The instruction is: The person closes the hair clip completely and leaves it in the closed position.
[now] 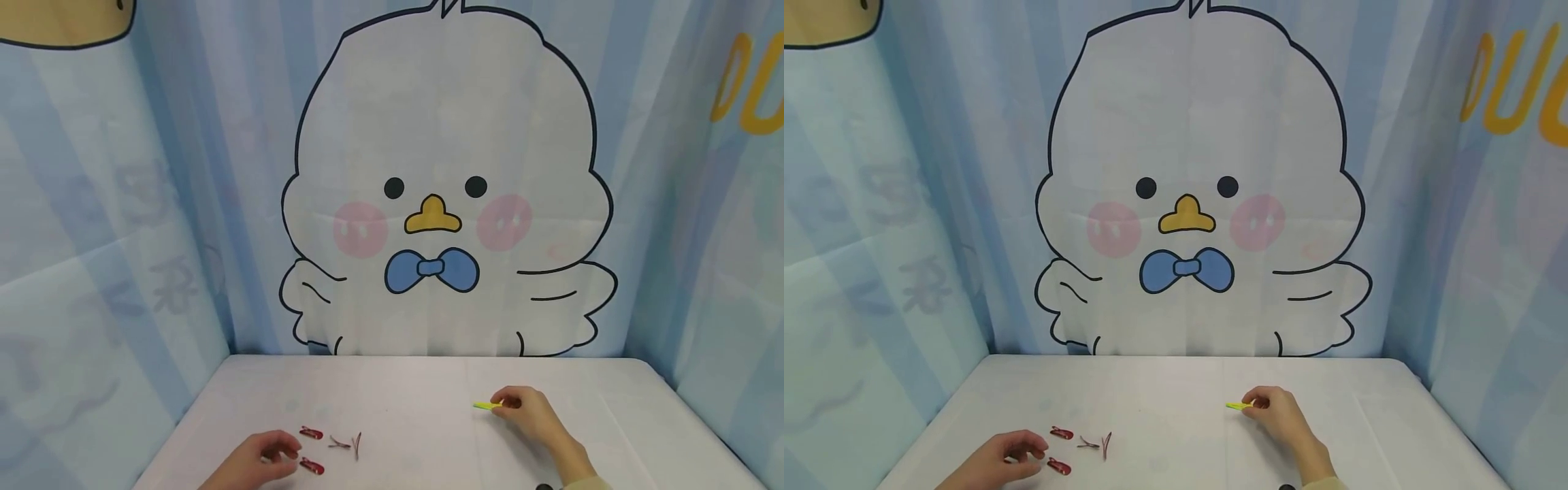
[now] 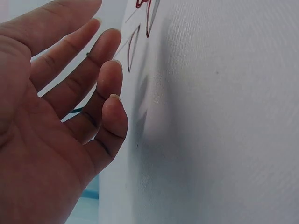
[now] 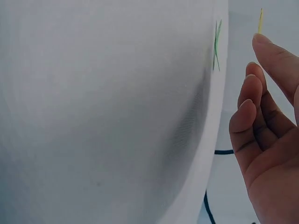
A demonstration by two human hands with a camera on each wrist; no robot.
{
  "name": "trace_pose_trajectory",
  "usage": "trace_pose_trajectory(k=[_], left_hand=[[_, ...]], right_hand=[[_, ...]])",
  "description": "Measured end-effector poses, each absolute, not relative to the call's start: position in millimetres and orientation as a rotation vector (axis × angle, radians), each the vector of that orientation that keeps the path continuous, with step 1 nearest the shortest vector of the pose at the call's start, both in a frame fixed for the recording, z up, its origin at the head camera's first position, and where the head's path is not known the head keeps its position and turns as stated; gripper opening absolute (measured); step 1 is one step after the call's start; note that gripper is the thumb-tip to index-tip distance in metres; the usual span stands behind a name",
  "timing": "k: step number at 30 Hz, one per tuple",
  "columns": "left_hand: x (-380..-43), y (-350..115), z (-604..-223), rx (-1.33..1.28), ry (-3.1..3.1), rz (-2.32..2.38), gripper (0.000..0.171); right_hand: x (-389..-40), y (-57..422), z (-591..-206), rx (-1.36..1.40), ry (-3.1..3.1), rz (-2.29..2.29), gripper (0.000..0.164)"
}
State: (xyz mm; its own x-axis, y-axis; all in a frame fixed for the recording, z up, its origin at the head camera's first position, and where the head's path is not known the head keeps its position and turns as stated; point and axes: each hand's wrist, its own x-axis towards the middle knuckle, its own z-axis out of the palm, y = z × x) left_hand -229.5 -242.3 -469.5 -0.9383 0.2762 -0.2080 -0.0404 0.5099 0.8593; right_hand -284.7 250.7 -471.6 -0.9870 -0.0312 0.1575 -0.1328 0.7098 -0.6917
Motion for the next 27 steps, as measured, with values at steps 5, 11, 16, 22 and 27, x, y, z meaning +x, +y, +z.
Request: trace_pose_trajectory(k=[5, 11, 16, 22, 27], left_hand=[[-232.2, -243.4, -470.6, 0.226, 2.417, 1.380, 0.025], [-232.6, -243.8, -472.7, 0.255, 2.411, 1.361, 0.021], [-232.4, -239.1, -474.2, 0.225, 2.444, 1.314, 0.017], [-233.5, -231.4, -474.4, 0.163, 2.484, 1.277, 0.016], [-235.8, -230.5, -474.7, 0.194, 2.486, 1.269, 0.017]], right_hand=[[-286.8, 254.3, -475.6, 0.163, -2.793, 1.150, 0.011], [-289.1, 253.6, -479.3, 0.117, -2.876, 1.155, 0.012], [-289.5, 253.5, -480.6, 0.103, -2.954, 1.124, 0.013], [-292.0, 253.3, -479.4, 0.147, -2.963, 1.094, 0.015], [-292.6, 252.9, -478.9, 0.165, -2.969, 1.110, 0.015]])
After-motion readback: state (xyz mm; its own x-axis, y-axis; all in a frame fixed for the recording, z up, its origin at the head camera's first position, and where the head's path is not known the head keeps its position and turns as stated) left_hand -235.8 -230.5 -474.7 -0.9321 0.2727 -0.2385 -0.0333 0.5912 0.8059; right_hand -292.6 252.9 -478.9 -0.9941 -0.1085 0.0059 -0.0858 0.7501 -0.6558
